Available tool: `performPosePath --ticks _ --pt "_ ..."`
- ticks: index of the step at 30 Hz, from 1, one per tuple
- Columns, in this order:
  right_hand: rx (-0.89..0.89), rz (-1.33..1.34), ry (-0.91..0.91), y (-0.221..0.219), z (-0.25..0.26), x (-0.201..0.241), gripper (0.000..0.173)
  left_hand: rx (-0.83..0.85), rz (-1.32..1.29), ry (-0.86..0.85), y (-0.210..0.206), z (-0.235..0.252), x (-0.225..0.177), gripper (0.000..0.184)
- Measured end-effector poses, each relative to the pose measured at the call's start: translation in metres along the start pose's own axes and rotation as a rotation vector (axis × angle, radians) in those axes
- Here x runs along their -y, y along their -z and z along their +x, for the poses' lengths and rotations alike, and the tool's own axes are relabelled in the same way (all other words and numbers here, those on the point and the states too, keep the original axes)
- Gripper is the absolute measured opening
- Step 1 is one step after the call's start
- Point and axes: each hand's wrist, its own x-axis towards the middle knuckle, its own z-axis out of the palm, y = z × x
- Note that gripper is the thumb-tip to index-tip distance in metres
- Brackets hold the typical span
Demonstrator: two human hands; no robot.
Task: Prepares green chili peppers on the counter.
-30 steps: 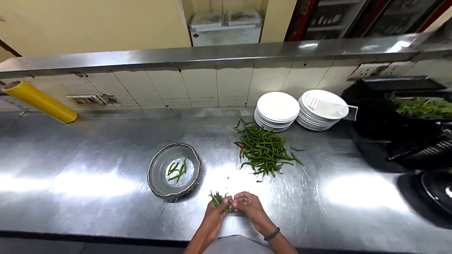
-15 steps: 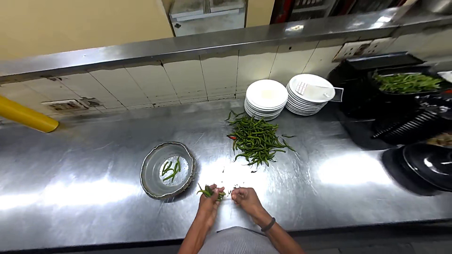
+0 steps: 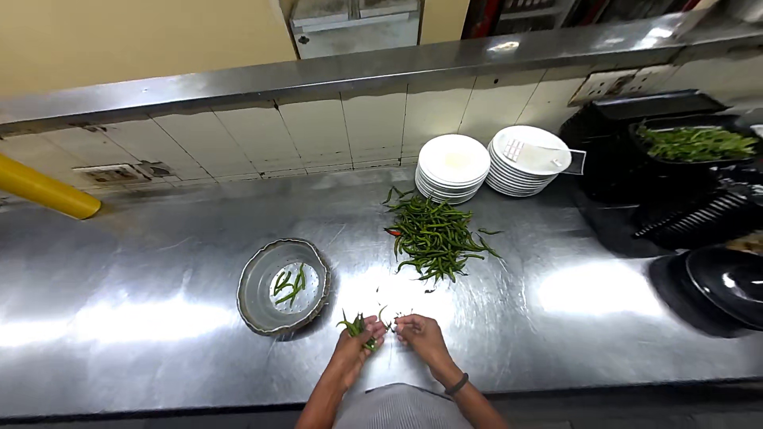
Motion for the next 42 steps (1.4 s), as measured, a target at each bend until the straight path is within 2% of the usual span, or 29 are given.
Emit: performPosePath --ticks 2,5,9,13,15,20,23,25,28,33,36,42 --pt "0.010 -0.059 -0.007 -0.005 0.005 0.000 0.014 -0.005 0.014 0.013 0.000 -0.002 0.008 0.030" --pt "-0.063 -0.323 0.019 -0.002 0.015 -0.003 0.016 -0.116 -0.029 0.032 0.003 -0.001 0.014 0.026" --pt "-0.122 -0.474 -0.021 0.015 0.034 -0.010 0.017 -0.076 -0.093 0.030 0.012 -0.008 0.013 0.026" --pt "-0.049 -0.750 0.068 0.014 0.040 0.001 0.030 0.033 -0.040 -0.017 0.023 -0.016 0.011 0.033" --pt "-0.019 -0.850 0.147 0.000 0.043 0.009 0.029 0.083 -0.030 -0.043 0.027 -0.018 0.012 0.036" --pt "0.217 -1.146 0.382 -0.036 0.073 0.004 0.026 0.194 -0.056 -0.041 0.027 -0.020 0.008 0.034" --pt "0.226 -1.270 0.421 -0.043 0.081 0.006 0.017 0.207 -0.015 -0.057 0.028 -0.020 0.003 0.034" --pt "0.203 -1.217 0.365 -0.039 0.075 0.019 0.017 0.204 0.029 -0.076 0.031 -0.020 0.000 0.036" --pt "0.145 -0.969 0.304 -0.029 0.055 0.038 0.020 0.241 -0.038 -0.089 0.035 -0.018 0.000 0.043" --pt "0.168 -0.639 0.368 -0.018 0.018 0.044 0.018 0.367 -0.137 -0.099 0.036 -0.017 0.000 0.062" --pt "0.170 -0.619 0.367 -0.017 0.007 0.048 0.018 0.372 -0.059 -0.087 0.031 -0.016 -0.001 0.062" --pt "0.237 -0.516 0.298 -0.027 0.008 0.050 0.016 0.369 0.067 -0.086 0.024 -0.015 -0.004 0.051"
